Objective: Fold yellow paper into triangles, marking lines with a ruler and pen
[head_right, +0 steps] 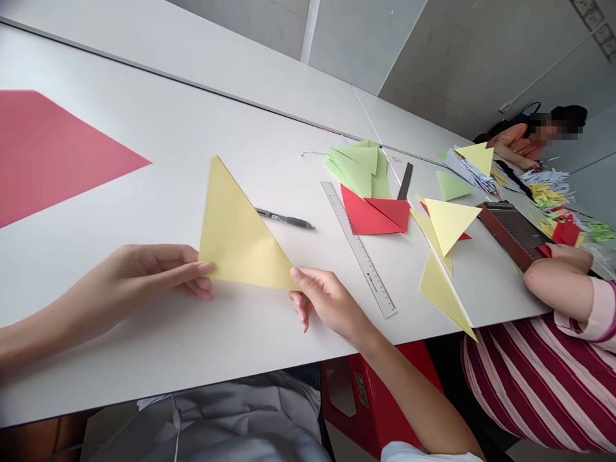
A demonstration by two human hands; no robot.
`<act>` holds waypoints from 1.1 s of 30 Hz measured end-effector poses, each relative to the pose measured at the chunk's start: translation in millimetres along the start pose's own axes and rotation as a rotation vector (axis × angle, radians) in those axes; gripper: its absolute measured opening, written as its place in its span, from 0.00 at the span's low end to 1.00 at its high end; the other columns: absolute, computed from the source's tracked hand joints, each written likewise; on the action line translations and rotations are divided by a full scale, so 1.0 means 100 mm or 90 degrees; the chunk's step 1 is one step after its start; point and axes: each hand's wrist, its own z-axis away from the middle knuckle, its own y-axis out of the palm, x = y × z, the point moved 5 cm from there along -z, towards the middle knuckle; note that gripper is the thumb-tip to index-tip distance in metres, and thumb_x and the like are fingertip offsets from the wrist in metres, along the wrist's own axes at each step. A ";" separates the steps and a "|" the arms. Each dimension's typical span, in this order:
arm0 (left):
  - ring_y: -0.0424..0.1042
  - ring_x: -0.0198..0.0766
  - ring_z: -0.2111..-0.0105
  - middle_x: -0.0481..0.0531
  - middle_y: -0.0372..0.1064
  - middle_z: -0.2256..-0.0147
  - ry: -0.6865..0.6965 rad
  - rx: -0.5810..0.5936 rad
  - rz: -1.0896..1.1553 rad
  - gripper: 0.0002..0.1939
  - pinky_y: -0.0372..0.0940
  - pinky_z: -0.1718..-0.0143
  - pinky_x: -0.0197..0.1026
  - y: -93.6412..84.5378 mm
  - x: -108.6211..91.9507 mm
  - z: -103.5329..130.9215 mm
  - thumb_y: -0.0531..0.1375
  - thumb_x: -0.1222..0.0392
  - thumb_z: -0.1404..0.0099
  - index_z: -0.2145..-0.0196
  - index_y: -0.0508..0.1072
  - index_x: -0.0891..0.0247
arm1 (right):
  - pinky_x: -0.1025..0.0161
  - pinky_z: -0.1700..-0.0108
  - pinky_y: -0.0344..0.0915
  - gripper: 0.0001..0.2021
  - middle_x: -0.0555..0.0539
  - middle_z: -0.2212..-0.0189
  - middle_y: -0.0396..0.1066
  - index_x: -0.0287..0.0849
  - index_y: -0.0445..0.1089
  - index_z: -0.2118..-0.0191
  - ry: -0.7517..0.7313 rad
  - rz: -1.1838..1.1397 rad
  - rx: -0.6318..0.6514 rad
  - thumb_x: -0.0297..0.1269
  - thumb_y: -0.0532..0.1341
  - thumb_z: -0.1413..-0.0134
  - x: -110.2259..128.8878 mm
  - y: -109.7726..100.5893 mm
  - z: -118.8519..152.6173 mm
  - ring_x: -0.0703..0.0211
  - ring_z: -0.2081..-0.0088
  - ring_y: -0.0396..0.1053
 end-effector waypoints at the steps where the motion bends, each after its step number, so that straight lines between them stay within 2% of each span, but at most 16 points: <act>1: 0.77 0.34 0.68 0.47 0.77 0.72 0.001 0.011 0.010 0.15 0.68 0.62 0.30 -0.01 0.03 -0.02 0.62 0.47 0.38 0.74 0.75 0.61 | 0.71 0.77 0.63 0.21 0.56 0.79 0.56 0.42 0.60 0.73 -0.007 0.018 -0.003 0.53 0.58 0.38 0.01 0.01 0.00 0.70 0.79 0.57; 4: 0.77 0.35 0.69 0.48 0.77 0.72 0.004 0.019 0.031 0.17 0.70 0.64 0.31 -0.03 0.09 -0.05 0.63 0.44 0.40 0.74 0.75 0.61 | 0.72 0.78 0.59 0.15 0.58 0.80 0.53 0.43 0.63 0.67 -0.028 0.109 -0.028 0.49 0.62 0.40 0.04 0.05 0.02 0.71 0.80 0.53; 7: 0.77 0.34 0.70 0.47 0.77 0.73 0.002 0.009 0.041 0.16 0.70 0.64 0.29 -0.04 0.09 -0.05 0.64 0.45 0.40 0.74 0.75 0.60 | 0.71 0.79 0.54 0.14 0.57 0.77 0.56 0.45 0.65 0.58 -0.037 0.192 -0.057 0.50 0.61 0.39 0.03 0.09 0.03 0.70 0.79 0.51; 9: 0.77 0.34 0.69 0.47 0.77 0.72 0.003 0.013 0.048 0.16 0.70 0.64 0.29 -0.02 0.08 -0.04 0.64 0.46 0.39 0.75 0.74 0.60 | 0.70 0.78 0.52 0.15 0.55 0.74 0.58 0.46 0.64 0.57 -0.038 0.207 -0.070 0.51 0.61 0.40 0.02 0.11 0.04 0.69 0.77 0.52; 12: 0.78 0.33 0.70 0.47 0.77 0.73 0.004 0.031 0.067 0.16 0.70 0.65 0.28 0.00 0.07 -0.03 0.64 0.47 0.39 0.75 0.74 0.61 | 0.69 0.79 0.50 0.16 0.55 0.75 0.56 0.45 0.63 0.57 -0.030 0.210 -0.078 0.52 0.60 0.39 0.02 0.12 0.04 0.69 0.77 0.50; 17: 0.78 0.36 0.69 0.49 0.78 0.72 -0.025 0.056 0.118 0.17 0.72 0.64 0.31 0.01 0.04 -0.02 0.67 0.47 0.41 0.77 0.73 0.62 | 0.70 0.80 0.51 0.17 0.58 0.80 0.48 0.44 0.61 0.65 0.012 0.171 -0.065 0.54 0.57 0.37 0.01 0.12 0.03 0.70 0.80 0.45; 23: 0.79 0.40 0.66 0.53 0.78 0.69 -0.102 0.159 0.152 0.16 0.73 0.62 0.36 0.02 0.00 -0.03 0.69 0.48 0.44 0.76 0.74 0.64 | 0.72 0.81 0.54 0.18 0.59 0.80 0.48 0.43 0.59 0.67 0.011 0.119 -0.033 0.54 0.59 0.39 -0.03 0.08 0.02 0.71 0.81 0.47; 26: 0.79 0.40 0.67 0.53 0.78 0.69 -0.107 0.155 0.151 0.17 0.73 0.62 0.36 0.01 -0.02 -0.02 0.69 0.48 0.44 0.77 0.73 0.64 | 0.72 0.81 0.55 0.19 0.59 0.80 0.50 0.43 0.59 0.69 0.013 0.110 -0.021 0.54 0.60 0.40 -0.05 0.08 0.01 0.71 0.80 0.50; 29: 0.78 0.39 0.68 0.52 0.78 0.71 -0.102 0.125 0.149 0.18 0.72 0.62 0.37 0.02 -0.03 0.00 0.69 0.49 0.44 0.79 0.71 0.63 | 0.72 0.80 0.56 0.18 0.57 0.79 0.53 0.44 0.60 0.66 0.007 0.131 -0.026 0.54 0.60 0.40 -0.04 0.09 0.02 0.69 0.79 0.53; 33: 0.78 0.39 0.68 0.52 0.78 0.71 -0.104 0.110 0.133 0.15 0.72 0.63 0.37 0.03 -0.04 0.04 0.69 0.52 0.45 0.79 0.72 0.63 | 0.70 0.78 0.55 0.18 0.58 0.80 0.53 0.45 0.63 0.57 0.005 0.179 -0.024 0.55 0.60 0.40 -0.01 0.14 0.05 0.69 0.79 0.50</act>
